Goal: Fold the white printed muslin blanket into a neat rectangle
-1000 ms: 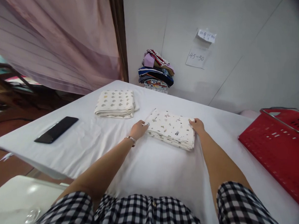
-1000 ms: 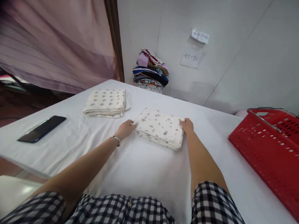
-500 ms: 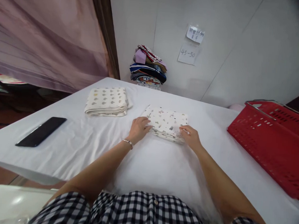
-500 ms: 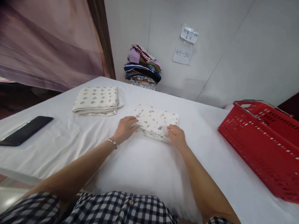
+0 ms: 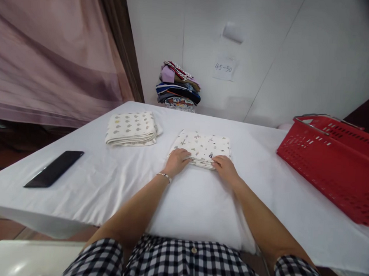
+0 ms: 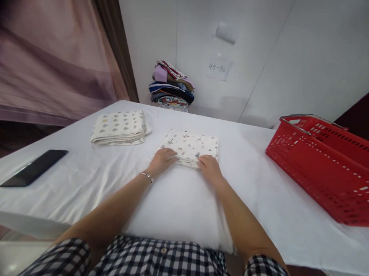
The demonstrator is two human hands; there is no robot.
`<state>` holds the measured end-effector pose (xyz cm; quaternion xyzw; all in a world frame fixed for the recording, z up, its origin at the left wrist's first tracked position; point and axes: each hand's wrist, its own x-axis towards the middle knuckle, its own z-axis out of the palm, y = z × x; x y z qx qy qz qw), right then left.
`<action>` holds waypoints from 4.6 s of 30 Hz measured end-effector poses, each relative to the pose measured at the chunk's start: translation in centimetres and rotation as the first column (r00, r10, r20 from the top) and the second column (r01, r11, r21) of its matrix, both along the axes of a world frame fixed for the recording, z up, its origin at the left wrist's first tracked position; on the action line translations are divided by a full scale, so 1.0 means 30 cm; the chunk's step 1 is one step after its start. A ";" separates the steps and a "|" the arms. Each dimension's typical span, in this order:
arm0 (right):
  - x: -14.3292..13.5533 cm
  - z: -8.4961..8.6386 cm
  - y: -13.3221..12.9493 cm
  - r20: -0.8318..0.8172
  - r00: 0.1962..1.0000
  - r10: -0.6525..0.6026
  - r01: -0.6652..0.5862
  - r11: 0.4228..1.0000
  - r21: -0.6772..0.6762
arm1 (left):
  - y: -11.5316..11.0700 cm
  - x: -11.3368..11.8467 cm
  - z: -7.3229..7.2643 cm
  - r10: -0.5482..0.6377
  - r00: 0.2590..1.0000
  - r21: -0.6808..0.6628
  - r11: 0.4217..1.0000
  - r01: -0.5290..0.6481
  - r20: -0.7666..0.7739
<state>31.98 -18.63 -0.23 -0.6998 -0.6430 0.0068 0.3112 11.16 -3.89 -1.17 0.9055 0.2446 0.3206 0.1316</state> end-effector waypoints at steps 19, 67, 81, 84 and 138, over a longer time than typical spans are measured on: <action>-0.023 -0.027 -0.009 -0.012 0.999 -0.051 0.052 0.986 0.158 | -0.008 0.000 0.002 -0.027 0.999 0.163 0.986 0.022 0.028; -0.033 -0.042 -0.005 0.089 0.995 -0.043 0.024 0.979 0.201 | -0.065 0.053 0.031 -0.110 0.991 0.204 0.971 0.124 -0.079; -0.054 -0.026 -0.006 0.230 0.972 -0.048 0.019 0.992 0.126 | -0.059 0.066 0.020 -0.112 0.992 0.127 0.985 0.120 -0.064; -0.063 -0.028 0.005 0.244 0.968 -0.061 0.032 0.993 0.118 | -0.057 0.069 0.021 -0.097 0.992 0.098 0.990 0.104 -0.075; -0.062 -0.038 0.015 0.113 0.991 -0.075 0.055 0.984 0.168 | -0.079 0.089 0.008 -0.138 0.987 0.306 0.939 0.155 -0.077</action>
